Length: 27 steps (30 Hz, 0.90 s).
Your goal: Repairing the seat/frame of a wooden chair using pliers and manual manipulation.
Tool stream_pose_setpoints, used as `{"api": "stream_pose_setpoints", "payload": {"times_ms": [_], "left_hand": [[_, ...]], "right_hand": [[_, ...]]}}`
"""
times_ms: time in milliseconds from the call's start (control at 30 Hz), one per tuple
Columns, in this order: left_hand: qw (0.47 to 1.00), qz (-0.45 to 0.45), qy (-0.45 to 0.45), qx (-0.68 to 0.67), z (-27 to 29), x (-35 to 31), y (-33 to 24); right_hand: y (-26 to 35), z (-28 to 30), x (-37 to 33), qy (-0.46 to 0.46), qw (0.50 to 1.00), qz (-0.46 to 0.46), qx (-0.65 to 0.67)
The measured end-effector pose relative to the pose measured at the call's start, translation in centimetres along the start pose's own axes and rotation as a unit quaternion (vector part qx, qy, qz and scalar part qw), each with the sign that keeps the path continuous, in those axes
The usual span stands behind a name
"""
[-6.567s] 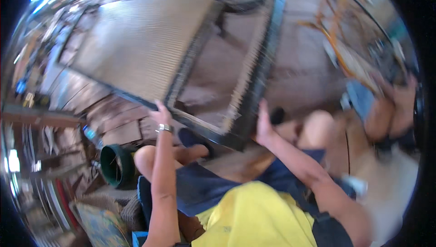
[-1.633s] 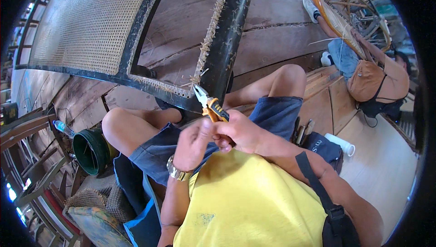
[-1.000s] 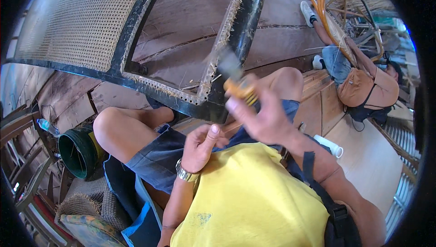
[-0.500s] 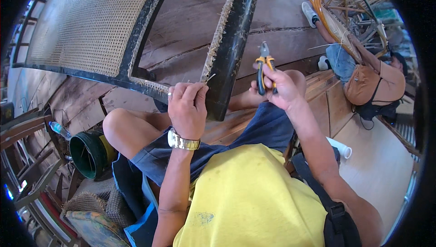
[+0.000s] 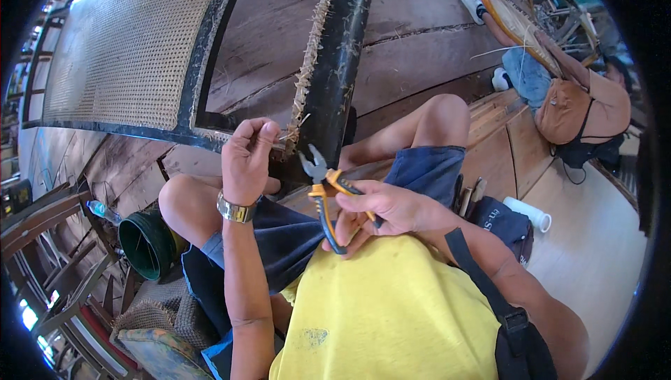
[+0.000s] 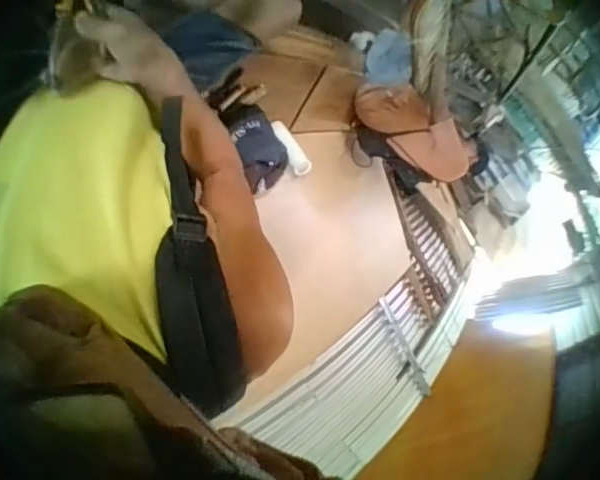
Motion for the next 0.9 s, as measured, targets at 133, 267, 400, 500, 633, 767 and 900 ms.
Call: {"api": "stream_pose_setpoints", "payload": {"times_ms": [133,267,400,500,633,767,900], "left_hand": [[0.999,0.016,-0.003,-0.03,0.1,-0.9,-0.1],[0.996,-0.058,0.005,0.066,-0.7,-2.1,-1.1],[0.99,-0.109,0.002,0.084,-1.2,-2.7,-2.0],[0.99,-0.119,-0.007,0.08,-1.4,-3.0,-2.3],[0.985,-0.132,-0.027,0.111,-1.7,-3.6,-2.5],[0.981,-0.141,-0.052,0.121,-1.8,-3.8,-2.5],[0.983,-0.143,-0.048,0.1,-2.1,-3.8,-2.2]], "right_hand": [[-1.1,-0.5,2.2,-0.011,1.0,0.021,0.013],[-1.2,-0.8,3.5,-0.026,0.996,0.077,0.028],[-0.9,-1.0,3.4,-0.021,0.996,0.08,0.026],[-1.0,-0.9,3.2,-0.045,0.997,0.053,0.012],[-0.7,-0.9,3.7,-0.074,0.993,0.095,0.003],[-0.7,-1.1,4.4,-0.082,0.989,0.118,0.045],[-1.4,-1.4,4.3,-0.13,0.981,0.114,0.092]]}}
Point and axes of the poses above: each hand's wrist, its own x-axis towards the middle knuckle, its own z-axis out of the back of the hand, y = z × x, the point moved 3 cm from there along x, towards the middle knuckle, and after that the axes turned 1 degree about -x, right-handed, at the moved point
